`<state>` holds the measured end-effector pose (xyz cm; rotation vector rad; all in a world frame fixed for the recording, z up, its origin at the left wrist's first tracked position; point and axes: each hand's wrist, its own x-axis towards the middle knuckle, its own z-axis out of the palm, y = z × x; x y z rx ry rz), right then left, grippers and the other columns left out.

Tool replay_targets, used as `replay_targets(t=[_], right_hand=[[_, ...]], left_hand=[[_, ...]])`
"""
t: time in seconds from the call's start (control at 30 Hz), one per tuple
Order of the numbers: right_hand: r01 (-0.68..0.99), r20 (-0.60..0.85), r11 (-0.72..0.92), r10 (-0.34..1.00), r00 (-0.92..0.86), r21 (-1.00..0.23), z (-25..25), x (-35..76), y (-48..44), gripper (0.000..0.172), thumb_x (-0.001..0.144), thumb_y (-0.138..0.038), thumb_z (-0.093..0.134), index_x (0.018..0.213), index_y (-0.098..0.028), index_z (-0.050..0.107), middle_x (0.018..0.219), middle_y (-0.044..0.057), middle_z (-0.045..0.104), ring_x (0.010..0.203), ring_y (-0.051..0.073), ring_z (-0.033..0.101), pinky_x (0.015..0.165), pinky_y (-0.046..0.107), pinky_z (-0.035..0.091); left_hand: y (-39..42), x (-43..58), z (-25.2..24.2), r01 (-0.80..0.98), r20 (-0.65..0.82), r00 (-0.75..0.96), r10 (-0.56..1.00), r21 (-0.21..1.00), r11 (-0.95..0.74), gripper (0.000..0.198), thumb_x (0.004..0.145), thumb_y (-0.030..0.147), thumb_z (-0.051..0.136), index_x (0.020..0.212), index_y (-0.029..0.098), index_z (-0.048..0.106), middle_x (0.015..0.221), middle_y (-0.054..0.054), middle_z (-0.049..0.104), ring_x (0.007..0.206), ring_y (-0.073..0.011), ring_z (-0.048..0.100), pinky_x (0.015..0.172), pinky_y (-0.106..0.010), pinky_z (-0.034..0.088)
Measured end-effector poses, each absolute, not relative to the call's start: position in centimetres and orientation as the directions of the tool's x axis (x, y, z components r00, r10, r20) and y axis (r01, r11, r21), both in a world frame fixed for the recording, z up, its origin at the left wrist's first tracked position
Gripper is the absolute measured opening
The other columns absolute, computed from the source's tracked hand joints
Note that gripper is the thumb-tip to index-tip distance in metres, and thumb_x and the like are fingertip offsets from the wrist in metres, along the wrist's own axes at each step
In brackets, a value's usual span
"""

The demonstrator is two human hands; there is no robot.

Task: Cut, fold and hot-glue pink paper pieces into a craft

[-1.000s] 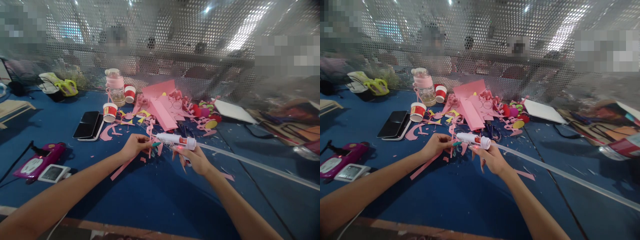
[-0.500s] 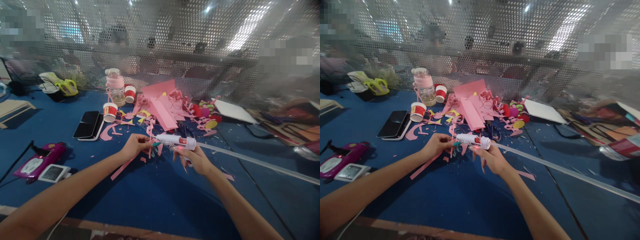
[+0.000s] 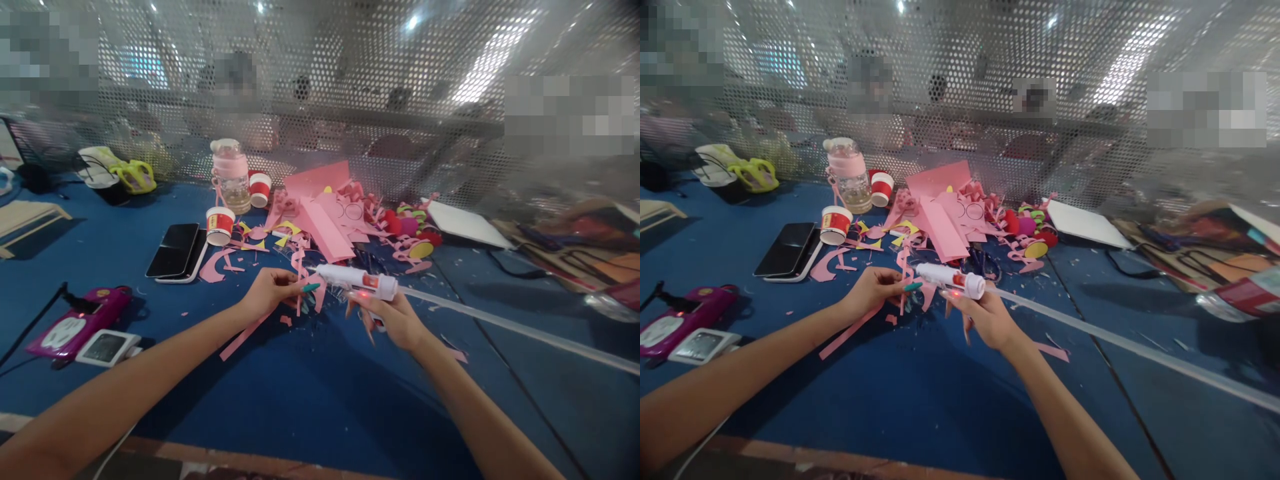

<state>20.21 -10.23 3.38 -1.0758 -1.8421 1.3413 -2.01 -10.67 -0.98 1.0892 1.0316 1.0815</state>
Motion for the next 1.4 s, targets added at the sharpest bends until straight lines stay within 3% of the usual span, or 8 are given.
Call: replay_targets(t=[0.17, 0.27, 0.43, 0.7, 0.83, 1.0, 1.13, 1.4], right_hand=[[0.763, 0.390, 0.473, 0.866, -0.312, -0.440, 4.3, 21.7, -9.0, 0.018, 0.079, -0.034, 0.050, 0.081, -0.017, 0.054, 0.080, 0.008, 0.057, 0.064, 0.020, 0.056, 0.054, 0.031, 0.046], [0.967, 0.416, 0.252, 0.882, -0.219, -0.024, 4.8, 22.2, -8.3, 0.028, 0.077, -0.028, 0.048, 0.099, -0.010, 0.051, 0.099, 0.018, 0.054, 0.081, 0.029, 0.057, 0.061, 0.037, 0.047], [0.993, 0.404, -0.023, 0.914, -0.025, 0.113, 2.7, 22.3, -7.8, 0.039, 0.071, -0.015, 0.047, 0.106, 0.003, 0.046, 0.099, 0.031, 0.051, 0.090, 0.040, 0.053, 0.062, 0.047, 0.046], [0.983, 0.553, 0.170, 0.827, -0.106, -0.066, 1.9, 19.6, -9.4, 0.029, 0.079, -0.014, 0.042, 0.104, -0.002, 0.047, 0.112, 0.030, 0.047, 0.107, 0.039, 0.042, 0.084, 0.055, 0.038], [0.704, 0.370, 0.519, 0.851, -0.373, -0.484, 2.0, 17.5, -11.1, 0.029, 0.083, -0.036, 0.051, 0.099, -0.012, 0.053, 0.098, 0.014, 0.057, 0.093, 0.026, 0.053, 0.084, 0.042, 0.044], [0.296, -0.005, 0.189, 0.836, -0.549, -0.936, 0.6, 15.4, -12.0, 0.034, 0.069, -0.045, 0.069, 0.084, -0.015, 0.062, 0.080, 0.005, 0.066, 0.073, 0.019, 0.062, 0.071, 0.033, 0.050], [0.113, -0.040, 0.029, 0.823, -0.567, -0.993, -0.1, 14.7, -12.1, 0.031, 0.071, -0.044, 0.068, 0.078, -0.014, 0.065, 0.068, 0.001, 0.066, 0.067, 0.018, 0.063, 0.066, 0.030, 0.050], [0.217, 0.024, 0.140, 0.886, -0.464, -0.966, -0.1, 14.6, -12.2, 0.037, 0.069, -0.050, 0.067, 0.060, -0.015, 0.057, 0.057, -0.002, 0.055, 0.051, 0.010, 0.048, 0.050, 0.022, 0.040]], left_hand=[[-10.5, -2.2, -1.1, -0.135, -0.067, 0.117, 0.991, 0.987, 0.083, 0.037, 0.057, 0.048, 0.076, 0.064, 0.013, 0.066, 0.057, 0.000, 0.063, 0.050, -0.0097, 0.058, 0.050, -0.021, 0.052], [-10.4, -2.3, -1.0, -0.124, -0.049, 0.081, 0.995, 0.990, 0.059, 0.036, 0.056, 0.047, 0.077, 0.062, 0.013, 0.065, 0.058, 0.000, 0.064, 0.051, -0.0103, 0.059, 0.052, -0.022, 0.053], [-10.4, -2.4, -0.9, -0.099, -0.025, 0.042, 0.999, 0.995, 0.029, 0.038, 0.056, 0.049, 0.076, 0.065, 0.013, 0.066, 0.059, 0.000, 0.064, 0.053, -0.0117, 0.059, 0.054, -0.024, 0.053], [-10.4, -2.2, -1.0, -0.062, 0.011, 0.023, 1.000, 0.998, -0.009, 0.038, 0.058, 0.049, 0.074, 0.063, 0.013, 0.066, 0.056, 0.001, 0.061, 0.052, -0.0113, 0.057, 0.055, -0.024, 0.051], [-10.7, -2.0, -0.4, -0.035, 0.048, -0.003, 0.999, 0.998, -0.049, 0.034, 0.059, 0.045, 0.075, 0.062, 0.013, 0.066, 0.056, 0.002, 0.060, 0.054, -0.0098, 0.054, 0.054, -0.021, 0.047], [-11.3, -1.7, 0.4, -0.006, 0.086, 0.016, 0.996, 0.996, -0.086, 0.028, 0.061, 0.040, 0.074, 0.062, 0.012, 0.068, 0.059, 0.001, 0.062, 0.056, -0.0091, 0.053, 0.056, -0.019, 0.042], [-11.6, -1.4, 0.5, 0.010, 0.093, 0.060, 0.994, 0.996, -0.094, 0.030, 0.059, 0.040, 0.074, 0.054, 0.012, 0.065, 0.054, 0.000, 0.061, 0.053, -0.0095, 0.051, 0.054, -0.020, 0.041], [-11.3, -1.5, -0.2, 0.127, 0.153, -0.031, 0.988, 0.981, -0.148, 0.020, 0.058, 0.031, 0.076, 0.058, 0.015, 0.064, 0.055, 0.002, 0.060, 0.054, -0.0096, 0.050, 0.054, -0.021, 0.040]])
